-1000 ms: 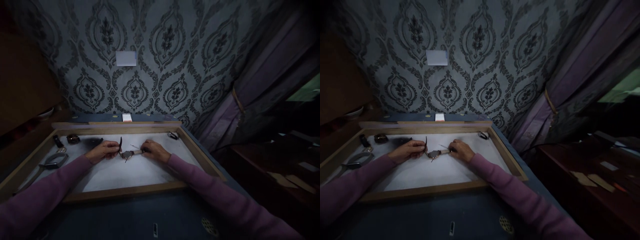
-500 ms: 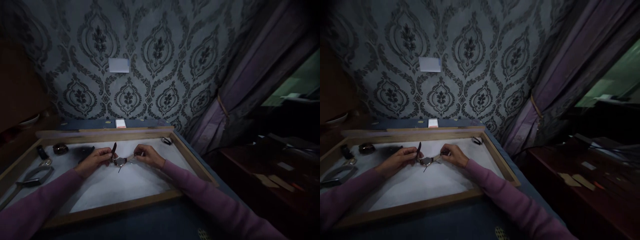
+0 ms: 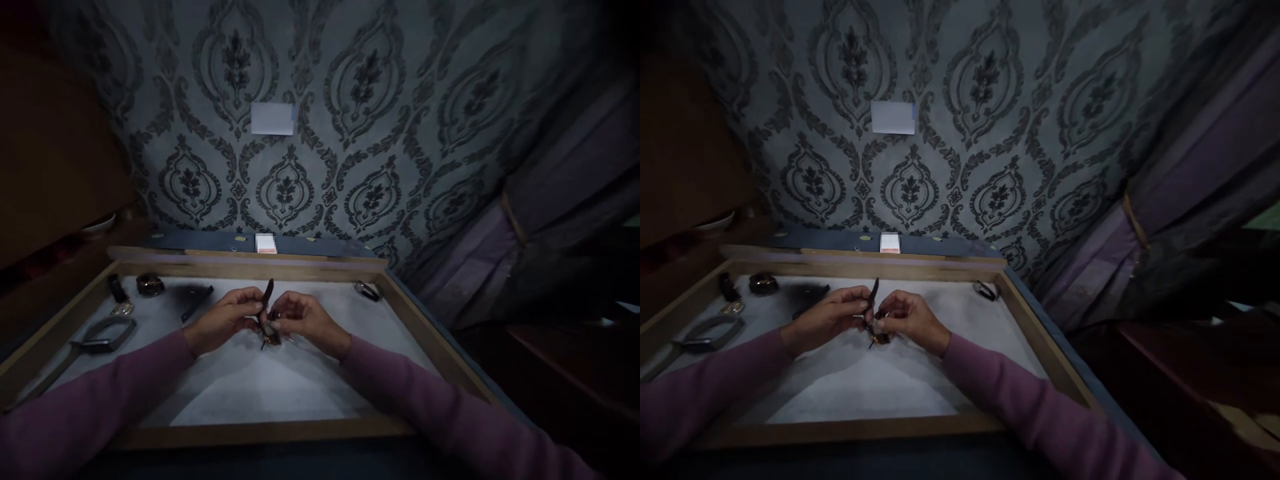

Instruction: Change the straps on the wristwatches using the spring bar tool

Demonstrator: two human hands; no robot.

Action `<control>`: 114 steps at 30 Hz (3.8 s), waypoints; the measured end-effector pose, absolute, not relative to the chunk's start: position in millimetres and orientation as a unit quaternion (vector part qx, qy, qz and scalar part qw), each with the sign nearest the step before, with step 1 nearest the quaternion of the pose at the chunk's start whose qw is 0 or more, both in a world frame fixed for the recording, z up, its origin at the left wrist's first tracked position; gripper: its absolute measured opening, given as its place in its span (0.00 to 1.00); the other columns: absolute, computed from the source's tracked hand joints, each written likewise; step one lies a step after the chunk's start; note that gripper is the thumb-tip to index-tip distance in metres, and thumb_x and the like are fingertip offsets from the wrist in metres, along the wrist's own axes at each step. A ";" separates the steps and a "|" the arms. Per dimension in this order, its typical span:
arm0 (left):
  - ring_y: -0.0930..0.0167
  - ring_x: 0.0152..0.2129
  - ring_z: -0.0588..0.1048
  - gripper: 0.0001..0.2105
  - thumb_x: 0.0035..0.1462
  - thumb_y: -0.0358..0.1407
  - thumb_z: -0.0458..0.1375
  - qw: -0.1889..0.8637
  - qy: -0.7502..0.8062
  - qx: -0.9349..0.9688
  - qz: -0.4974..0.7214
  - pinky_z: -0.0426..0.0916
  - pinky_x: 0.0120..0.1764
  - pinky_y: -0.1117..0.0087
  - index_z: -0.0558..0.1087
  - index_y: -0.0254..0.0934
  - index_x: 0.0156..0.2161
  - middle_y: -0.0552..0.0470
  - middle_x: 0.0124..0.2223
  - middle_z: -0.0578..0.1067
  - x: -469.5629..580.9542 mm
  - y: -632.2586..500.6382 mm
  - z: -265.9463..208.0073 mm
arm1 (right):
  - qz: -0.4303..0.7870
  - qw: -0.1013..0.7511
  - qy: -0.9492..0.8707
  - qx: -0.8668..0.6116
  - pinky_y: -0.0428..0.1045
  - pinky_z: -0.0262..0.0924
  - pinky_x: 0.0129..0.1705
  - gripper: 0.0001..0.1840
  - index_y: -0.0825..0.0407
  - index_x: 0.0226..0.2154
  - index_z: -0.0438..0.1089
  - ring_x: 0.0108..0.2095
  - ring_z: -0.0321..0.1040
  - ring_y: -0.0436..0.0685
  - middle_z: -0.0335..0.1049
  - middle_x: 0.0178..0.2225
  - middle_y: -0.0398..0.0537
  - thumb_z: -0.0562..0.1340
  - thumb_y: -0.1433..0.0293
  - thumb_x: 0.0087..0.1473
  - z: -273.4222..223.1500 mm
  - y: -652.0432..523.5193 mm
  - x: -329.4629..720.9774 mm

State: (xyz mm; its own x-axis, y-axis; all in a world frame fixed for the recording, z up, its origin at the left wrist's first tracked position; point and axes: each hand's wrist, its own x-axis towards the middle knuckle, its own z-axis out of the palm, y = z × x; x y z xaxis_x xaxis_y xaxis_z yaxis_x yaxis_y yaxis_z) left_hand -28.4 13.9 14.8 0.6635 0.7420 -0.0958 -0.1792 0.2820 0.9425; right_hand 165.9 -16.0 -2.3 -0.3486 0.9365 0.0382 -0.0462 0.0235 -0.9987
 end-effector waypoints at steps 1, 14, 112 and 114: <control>0.73 0.26 0.71 0.15 0.45 0.40 0.67 0.755 0.275 0.509 0.307 0.63 0.30 0.73 0.69 0.34 0.34 0.53 0.27 0.74 -28.7 14.0 13.0 | 0.586 0.422 -0.577 -0.383 0.43 0.60 0.23 0.23 0.53 0.31 0.65 0.20 0.64 0.45 0.69 0.26 0.39 0.74 0.60 0.37 -2.6 -16.2 164.3; 0.76 0.21 0.66 0.17 0.47 0.44 0.67 0.683 0.292 0.614 0.268 0.61 0.26 0.74 0.69 0.33 0.33 0.56 0.26 0.69 -28.7 8.4 -4.7 | 0.485 0.393 -0.656 -0.424 0.41 0.55 0.24 0.19 0.51 0.41 0.62 0.23 0.61 0.44 0.67 0.32 0.40 0.66 0.73 0.46 -5.8 -31.3 155.0; 0.75 0.22 0.72 0.14 0.45 0.36 0.69 0.648 0.305 0.635 0.289 0.67 0.23 0.77 0.70 0.31 0.32 0.53 0.27 0.75 -39.6 16.0 5.6 | 0.426 0.409 -0.680 -0.435 0.43 0.54 0.21 0.09 0.53 0.37 0.67 0.19 0.62 0.48 0.65 0.18 0.37 0.64 0.67 0.53 -13.4 -31.5 151.3; 0.76 0.21 0.71 0.13 0.44 0.36 0.68 0.650 0.303 0.636 0.284 0.67 0.23 0.76 0.70 0.32 0.31 0.53 0.26 0.74 -39.3 15.8 5.7 | 0.422 0.406 -0.683 -0.436 0.43 0.53 0.21 0.08 0.53 0.36 0.67 0.18 0.62 0.47 0.66 0.18 0.37 0.63 0.67 0.54 -12.2 -31.9 150.9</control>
